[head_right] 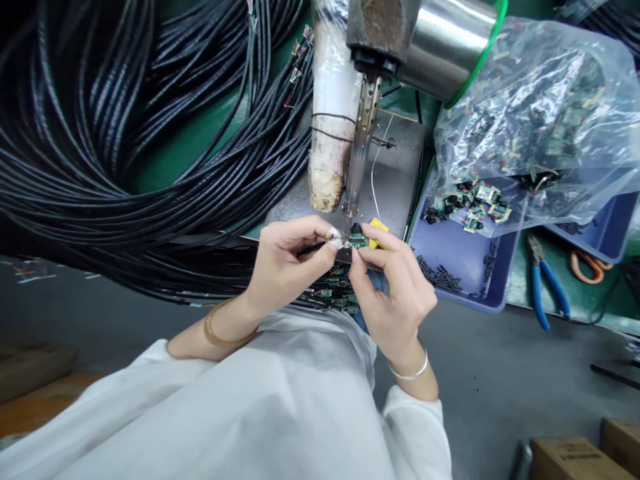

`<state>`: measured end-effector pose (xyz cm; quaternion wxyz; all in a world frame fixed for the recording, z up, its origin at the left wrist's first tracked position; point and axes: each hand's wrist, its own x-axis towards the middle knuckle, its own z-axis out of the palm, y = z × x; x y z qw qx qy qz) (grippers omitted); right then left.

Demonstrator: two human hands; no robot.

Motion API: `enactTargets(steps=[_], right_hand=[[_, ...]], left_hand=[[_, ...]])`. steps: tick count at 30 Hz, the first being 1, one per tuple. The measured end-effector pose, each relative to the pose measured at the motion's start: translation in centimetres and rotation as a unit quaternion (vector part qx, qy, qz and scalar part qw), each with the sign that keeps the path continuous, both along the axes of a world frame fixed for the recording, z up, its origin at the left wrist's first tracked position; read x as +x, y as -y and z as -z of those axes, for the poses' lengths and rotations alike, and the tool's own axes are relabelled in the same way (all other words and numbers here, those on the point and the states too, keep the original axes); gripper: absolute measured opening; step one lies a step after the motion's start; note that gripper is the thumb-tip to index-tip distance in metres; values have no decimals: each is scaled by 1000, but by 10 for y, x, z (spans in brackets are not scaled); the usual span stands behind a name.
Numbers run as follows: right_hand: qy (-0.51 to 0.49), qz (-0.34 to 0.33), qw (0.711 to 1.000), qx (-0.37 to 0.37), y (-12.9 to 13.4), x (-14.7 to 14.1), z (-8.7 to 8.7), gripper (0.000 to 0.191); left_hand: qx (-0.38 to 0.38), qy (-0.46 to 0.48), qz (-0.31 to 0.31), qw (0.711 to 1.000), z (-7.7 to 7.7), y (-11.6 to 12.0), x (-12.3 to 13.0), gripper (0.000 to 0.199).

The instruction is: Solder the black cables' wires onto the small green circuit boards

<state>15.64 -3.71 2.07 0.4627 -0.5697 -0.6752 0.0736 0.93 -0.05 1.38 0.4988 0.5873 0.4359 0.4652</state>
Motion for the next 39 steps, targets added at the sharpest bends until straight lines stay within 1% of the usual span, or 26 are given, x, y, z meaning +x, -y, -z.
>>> enactTargets(steps=[3, 8, 13, 16, 19, 21, 23, 24, 26, 28, 29, 31, 35, 39], right_hand=[[11, -2, 1000, 3, 1, -1, -2, 16], [38, -18, 999, -2, 5, 0, 2, 17], [46, -11, 999, -2, 6, 0, 2, 16], [-2, 1, 1000, -22, 8, 0, 3, 13], [-102, 36, 993, -55, 13, 3, 4, 9], [-135, 74, 988, -28, 17, 7, 3, 13], [-90, 92, 992, 2, 22, 12, -1, 23], [-44, 83, 996, 0, 23, 14, -4, 28], [52, 33, 998, -31, 24, 16, -8, 33], [111, -26, 992, -59, 24, 16, -10, 31], [124, -46, 989, -64, 23, 17, -10, 29], [134, -63, 987, -65, 23, 17, -7, 28], [128, -65, 987, -68, 24, 16, -3, 30], [114, -63, 989, -72, 24, 14, -4, 27]], left_hand=[[4, -2, 1, 1000, -1, -1, -2, 12], [-61, 1, 17, 998, 1, -4, -5, 11], [-83, 20, 39, 996, 2, -2, -5, 12], [-105, 47, 51, 992, 2, -1, -7, 7], [-153, 80, 94, 981, 1, 0, -10, 4], [-181, 100, 120, 971, 0, 1, -13, 6], [-194, 113, 131, 966, -1, 3, -14, 7], [-194, 116, 134, 965, -1, 3, -14, 7], [-188, 113, 141, 965, 0, 4, -14, 8], [-176, 105, 143, 968, 1, 5, -14, 9], [-170, 103, 142, 970, 2, 5, -14, 9], [-164, 101, 140, 971, 4, 6, -15, 9], [-167, 109, 143, 969, 7, 7, -16, 7], [-156, 93, 141, 973, 10, 8, -17, 7]])
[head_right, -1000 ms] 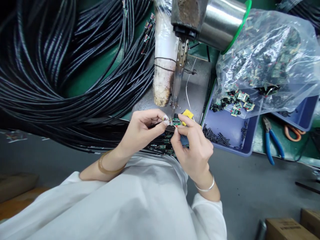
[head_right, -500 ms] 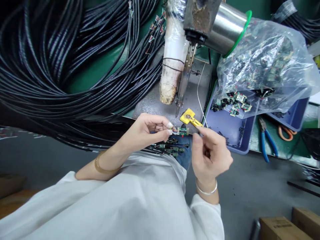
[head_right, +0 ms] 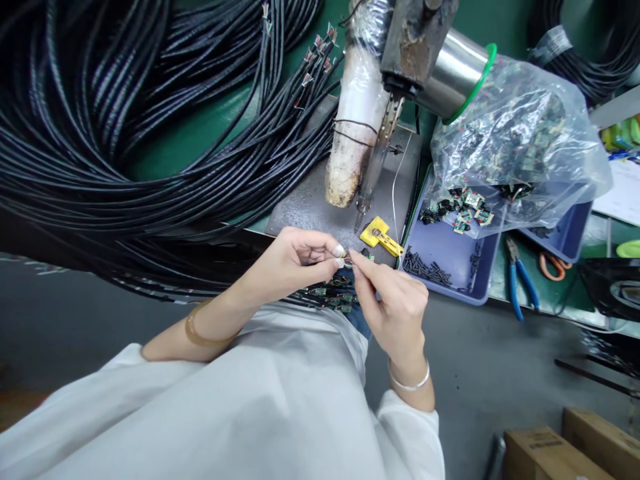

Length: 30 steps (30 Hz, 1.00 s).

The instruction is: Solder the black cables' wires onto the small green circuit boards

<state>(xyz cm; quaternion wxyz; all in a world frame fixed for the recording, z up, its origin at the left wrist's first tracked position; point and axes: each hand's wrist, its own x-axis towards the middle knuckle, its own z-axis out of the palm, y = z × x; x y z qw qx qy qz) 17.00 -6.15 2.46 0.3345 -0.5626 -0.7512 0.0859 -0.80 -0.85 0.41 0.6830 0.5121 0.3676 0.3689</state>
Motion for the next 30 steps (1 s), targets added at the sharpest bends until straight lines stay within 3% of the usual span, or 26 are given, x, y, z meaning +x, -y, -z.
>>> enactTargets(steps=[9, 14, 19, 22, 27, 30], right_hand=[[-9, -2, 1000, -12, -1, 4, -1, 23], [2, -63, 998, -19, 0, 4, 0, 28], [-3, -21, 1000, -15, -1, 3, 1, 28], [-1, -41, 999, -21, -2, 3, 2, 27], [60, -60, 996, 26, -3, 6, 5, 26], [86, -67, 993, 38, -4, 10, 7, 27]], left_hand=[[22, -15, 6, 1000, 4, -1, -1, 8], [27, -27, 15, 999, 6, -1, 1, 7], [40, -38, 12, 998, 7, 0, 2, 9], [38, -37, 14, 998, 6, 0, 2, 7], [34, -29, 18, 999, 8, -1, 2, 8], [-6, -7, 21, 1000, 9, -2, 1, 7]])
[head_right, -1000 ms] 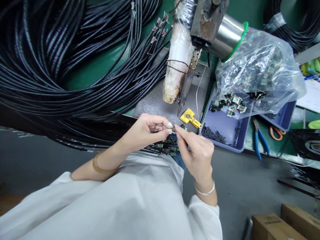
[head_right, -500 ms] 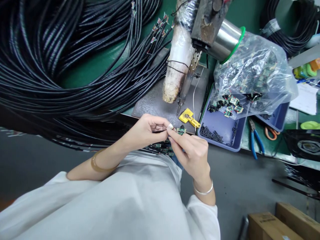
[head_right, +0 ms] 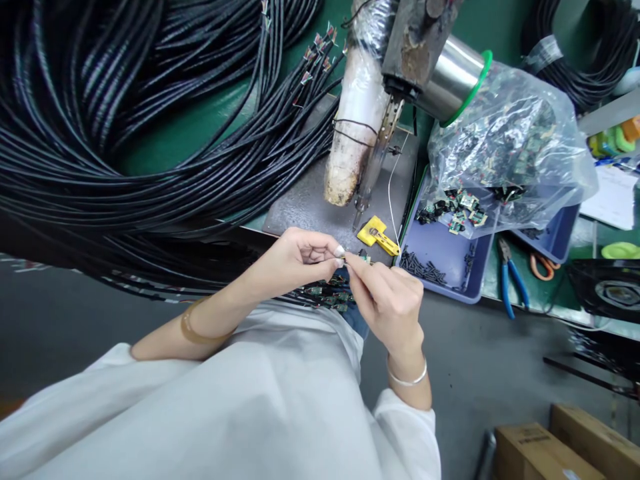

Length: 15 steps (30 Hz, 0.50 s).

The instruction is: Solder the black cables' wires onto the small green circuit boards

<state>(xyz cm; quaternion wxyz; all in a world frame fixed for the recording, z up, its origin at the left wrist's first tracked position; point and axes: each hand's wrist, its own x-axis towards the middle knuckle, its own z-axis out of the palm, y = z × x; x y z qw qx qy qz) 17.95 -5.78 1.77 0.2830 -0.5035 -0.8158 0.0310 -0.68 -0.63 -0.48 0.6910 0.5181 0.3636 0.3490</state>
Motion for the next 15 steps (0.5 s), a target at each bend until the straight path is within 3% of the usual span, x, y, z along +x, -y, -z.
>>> enactTargets(steps=[4, 9, 11, 15], right_hand=[[5, -1, 1000, 9, 0, 3, 3, 30], [-17, 7, 1000, 5, 2, 2, 3, 30], [-96, 41, 994, 15, 5, -2, 2, 39], [-274, 121, 953, 52, 11, -10, -1, 48]], left_hand=[[-43, 19, 10, 999, -4, -3, -5, 9], [-33, 28, 3, 999, -9, -2, -6, 12], [-11, 21, -23, 999, -9, 0, -4, 10], [39, 4, -65, 997, -7, 1, 1, 8]])
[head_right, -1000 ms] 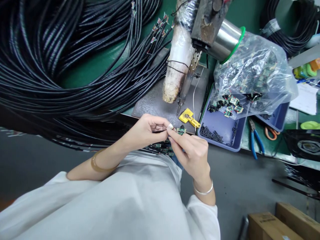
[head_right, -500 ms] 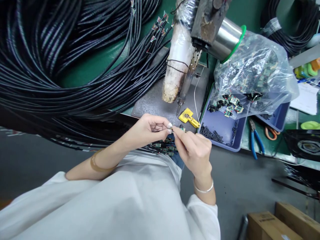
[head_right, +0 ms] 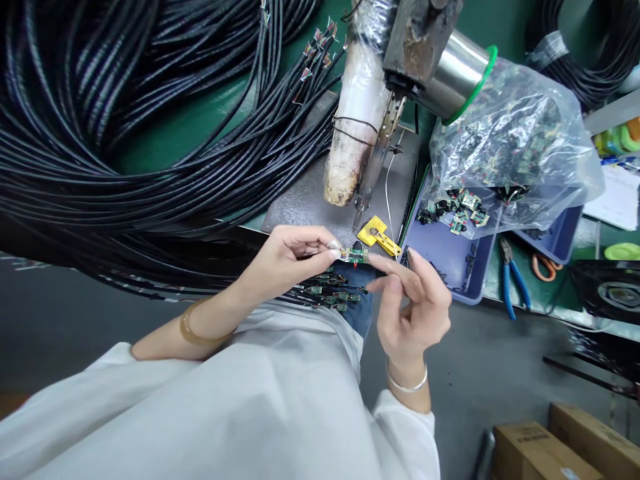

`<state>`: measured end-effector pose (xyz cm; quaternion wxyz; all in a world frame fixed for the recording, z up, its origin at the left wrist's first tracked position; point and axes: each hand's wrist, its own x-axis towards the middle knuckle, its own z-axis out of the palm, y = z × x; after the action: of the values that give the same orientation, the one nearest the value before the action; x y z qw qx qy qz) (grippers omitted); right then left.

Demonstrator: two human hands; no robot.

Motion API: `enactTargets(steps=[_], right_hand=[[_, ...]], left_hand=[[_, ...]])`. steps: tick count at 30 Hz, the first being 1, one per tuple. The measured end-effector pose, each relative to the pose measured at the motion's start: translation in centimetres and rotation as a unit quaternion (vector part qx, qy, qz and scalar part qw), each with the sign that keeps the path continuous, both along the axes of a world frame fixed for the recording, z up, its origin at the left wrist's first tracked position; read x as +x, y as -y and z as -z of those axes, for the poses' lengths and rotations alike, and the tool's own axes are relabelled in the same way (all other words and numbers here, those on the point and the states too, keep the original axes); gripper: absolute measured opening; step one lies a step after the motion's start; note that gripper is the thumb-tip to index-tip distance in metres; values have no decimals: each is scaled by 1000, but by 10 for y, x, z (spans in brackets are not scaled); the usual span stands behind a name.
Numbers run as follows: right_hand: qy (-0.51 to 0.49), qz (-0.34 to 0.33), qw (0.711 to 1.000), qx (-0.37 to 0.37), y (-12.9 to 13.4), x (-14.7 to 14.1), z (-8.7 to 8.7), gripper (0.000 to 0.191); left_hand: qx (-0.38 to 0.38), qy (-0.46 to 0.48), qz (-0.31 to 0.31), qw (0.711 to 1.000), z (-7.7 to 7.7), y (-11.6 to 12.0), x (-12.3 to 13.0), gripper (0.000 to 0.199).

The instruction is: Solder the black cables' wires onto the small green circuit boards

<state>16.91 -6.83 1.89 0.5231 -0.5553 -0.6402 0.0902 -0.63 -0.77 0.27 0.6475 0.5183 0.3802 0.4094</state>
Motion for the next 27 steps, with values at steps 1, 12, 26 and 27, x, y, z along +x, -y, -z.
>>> enactTargets(steps=[1, 12, 26, 27], right_hand=[[4, 21, 1000, 0, 0, -2, -1, 44], [36, -39, 996, -70, -19, -7, 10, 14], [2, -21, 998, -53, -31, -10, 12, 14], [1, -21, 998, -54, -31, -10, 12, 14]], left_hand=[[9, -4, -5, 1000, 0, 0, 1, 8], [-15, -22, 37, 999, -4, -16, 2, 10], [34, -17, -33, 999, -8, -25, 8, 9], [39, -16, -38, 998, -8, -25, 9, 9]])
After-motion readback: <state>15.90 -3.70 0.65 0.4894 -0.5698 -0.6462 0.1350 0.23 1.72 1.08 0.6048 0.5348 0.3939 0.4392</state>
